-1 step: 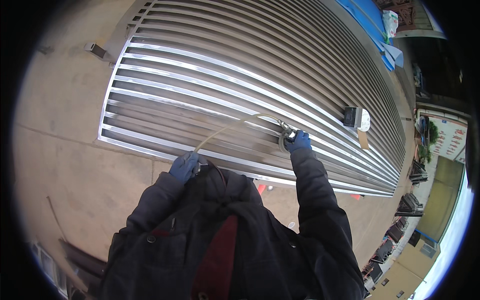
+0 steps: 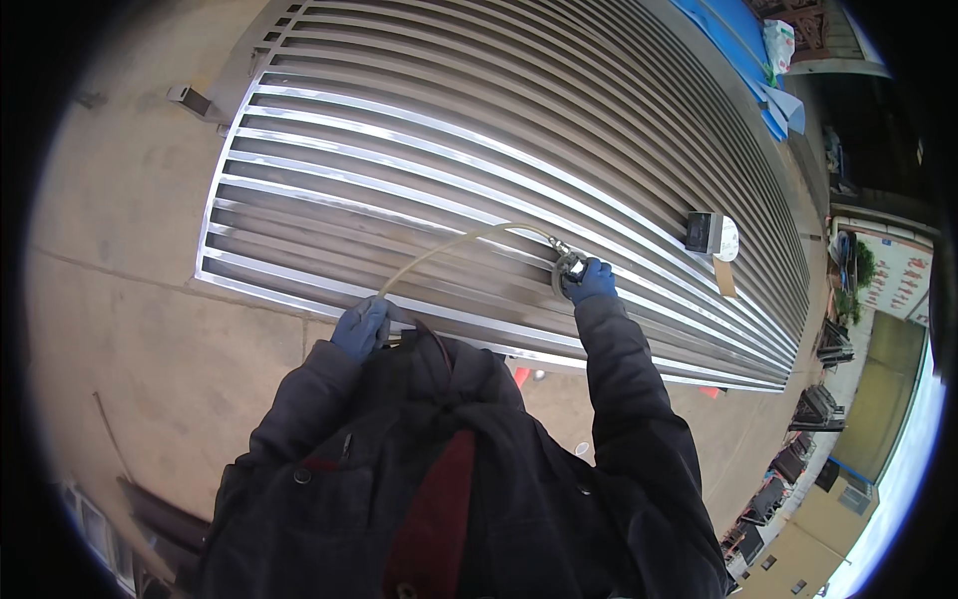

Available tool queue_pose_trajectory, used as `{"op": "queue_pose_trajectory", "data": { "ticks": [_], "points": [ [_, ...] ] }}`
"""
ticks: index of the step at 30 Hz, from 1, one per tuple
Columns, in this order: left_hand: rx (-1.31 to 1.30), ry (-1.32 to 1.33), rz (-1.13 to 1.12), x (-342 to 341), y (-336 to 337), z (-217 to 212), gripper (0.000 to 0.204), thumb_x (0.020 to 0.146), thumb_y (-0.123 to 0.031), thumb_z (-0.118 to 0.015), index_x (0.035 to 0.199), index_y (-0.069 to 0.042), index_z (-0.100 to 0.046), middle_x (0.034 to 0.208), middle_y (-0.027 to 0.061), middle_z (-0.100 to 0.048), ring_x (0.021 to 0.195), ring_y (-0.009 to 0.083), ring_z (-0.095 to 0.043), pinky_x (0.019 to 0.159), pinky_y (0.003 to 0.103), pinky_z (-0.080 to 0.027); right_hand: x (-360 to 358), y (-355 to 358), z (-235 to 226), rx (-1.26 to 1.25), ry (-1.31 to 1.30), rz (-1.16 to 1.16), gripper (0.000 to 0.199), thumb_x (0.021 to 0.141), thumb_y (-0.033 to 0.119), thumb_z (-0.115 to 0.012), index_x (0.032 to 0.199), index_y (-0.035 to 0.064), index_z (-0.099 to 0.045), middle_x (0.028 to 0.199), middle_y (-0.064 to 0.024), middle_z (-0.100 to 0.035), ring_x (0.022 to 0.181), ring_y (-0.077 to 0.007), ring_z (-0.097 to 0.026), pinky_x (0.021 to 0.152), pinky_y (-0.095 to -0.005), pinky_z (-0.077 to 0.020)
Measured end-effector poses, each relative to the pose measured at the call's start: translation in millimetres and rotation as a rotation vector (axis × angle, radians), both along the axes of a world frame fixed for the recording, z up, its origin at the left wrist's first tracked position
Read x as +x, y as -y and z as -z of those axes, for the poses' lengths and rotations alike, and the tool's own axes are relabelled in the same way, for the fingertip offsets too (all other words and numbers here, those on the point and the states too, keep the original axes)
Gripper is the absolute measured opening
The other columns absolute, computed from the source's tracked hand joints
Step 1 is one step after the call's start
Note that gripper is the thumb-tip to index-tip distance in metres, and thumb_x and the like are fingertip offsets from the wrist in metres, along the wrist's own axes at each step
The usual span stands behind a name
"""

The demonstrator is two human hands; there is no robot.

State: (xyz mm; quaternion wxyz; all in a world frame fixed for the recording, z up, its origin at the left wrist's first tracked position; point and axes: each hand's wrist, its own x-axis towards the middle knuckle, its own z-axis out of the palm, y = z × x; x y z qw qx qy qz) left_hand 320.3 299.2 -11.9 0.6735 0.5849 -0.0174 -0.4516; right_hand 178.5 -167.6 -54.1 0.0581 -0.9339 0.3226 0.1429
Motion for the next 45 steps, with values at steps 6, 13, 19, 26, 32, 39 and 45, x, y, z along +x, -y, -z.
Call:
{"op": "queue_pose_trajectory", "data": {
  "ticks": [6,13,19,26,32,39,45],
  "points": [
    [0.112,0.057,0.041,10.8,-11.6,2.3,0.036,0.108,-0.038,-0.046,0.103,-0.008,-0.065,0.062,-0.0044,-0.046,0.055,0.0043,-0.04,0.052,0.021,-0.033,-14.8,7.2,-1.2,-0.016,0.083,-0.034,0.059,0.074,0.038,-0.084,0.117,0.0074,-0.058,0.115,-0.0242,-0.059,0.105,-0.0454,-0.06,0.085,-0.0549,-0.0535],
    [0.041,0.108,0.039,-4.4,4.1,6.6,0.041,0.108,-0.041,-0.044,0.101,-0.006,-0.064,0.061,-0.0038,-0.046,0.054,0.0051,-0.04,0.051,0.021,-0.033,-7.3,-7.7,-5.7,-0.037,0.051,0.008,0.057,0.077,0.04,-0.081,0.115,0.0049,-0.057,0.11,-0.0272,-0.06,0.099,-0.0473,-0.062,0.083,-0.0562,-0.0536],
    [0.18,0.091,-0.021,16.7,-19.2,11.3,0.043,0.109,-0.042,-0.041,0.099,-0.007,-0.063,0.062,-0.0029,-0.047,0.054,0.0056,-0.04,0.051,0.024,-0.035,2.0,-20.3,-10.3,-0.057,-0.044,-0.009,0.064,0.079,0.044,-0.079,0.122,0.0048,-0.053,0.119,-0.0251,-0.057,0.106,-0.0442,-0.061,0.087,-0.0537,-0.0542],
    [0.011,-0.018,0.077,-9.2,7.6,10.9,0.041,0.108,-0.041,-0.044,0.101,-0.007,-0.064,0.065,-0.0033,-0.049,0.056,0.0049,-0.042,0.053,0.024,-0.036,7.0,-10.4,-19.7,-0.013,-0.122,0.119,0.067,0.074,0.043,-0.083,0.121,0.0044,-0.055,0.118,-0.0274,-0.058,0.106,-0.0461,-0.061,0.089,-0.0548,-0.053],
    [0.089,-0.009,-0.028,10.4,-1.2,8.2,0.04,0.108,-0.04,-0.045,0.098,-0.006,-0.063,0.063,-0.0038,-0.047,0.054,0.0047,-0.037,0.052,0.022,-0.035,-1.5,-12.7,-13.3,-0.018,-0.101,0.11,0.07,0.076,0.043,-0.082,0.127,0.005,-0.051,0.121,-0.0278,-0.057,0.11,-0.0461,-0.061,0.091,-0.0541,-0.0533],
    [0.038,0.02,0.134,-9.9,21.4,8.3,0.038,0.108,-0.04,-0.045,0.101,-0.007,-0.064,0.064,-0.0031,-0.049,0.054,0.0042,-0.041,0.05,0.022,-0.034,-10.0,1.9,-14.5,-0.029,-0.059,0.157,0.059,0.076,0.044,-0.082,0.114,0.0056,-0.059,0.117,-0.0241,-0.059,0.103,-0.0446,-0.061,0.087,-0.055,-0.0531],
    [0.074,0.026,0.031,15.3,6.0,11.6,0.045,0.108,-0.046,-0.042,0.099,-0.007,-0.063,0.063,-0.0025,-0.048,0.053,0.0067,-0.043,0.05,0.023,-0.036,-14.1,-19.8,-1.5,-0.073,0.032,0.12,0.056,0.077,0.041,-0.081,0.113,0.0079,-0.056,0.113,-0.0231,-0.059,0.101,-0.0439,-0.063,0.081,-0.0555,-0.0556]
  ]
}}
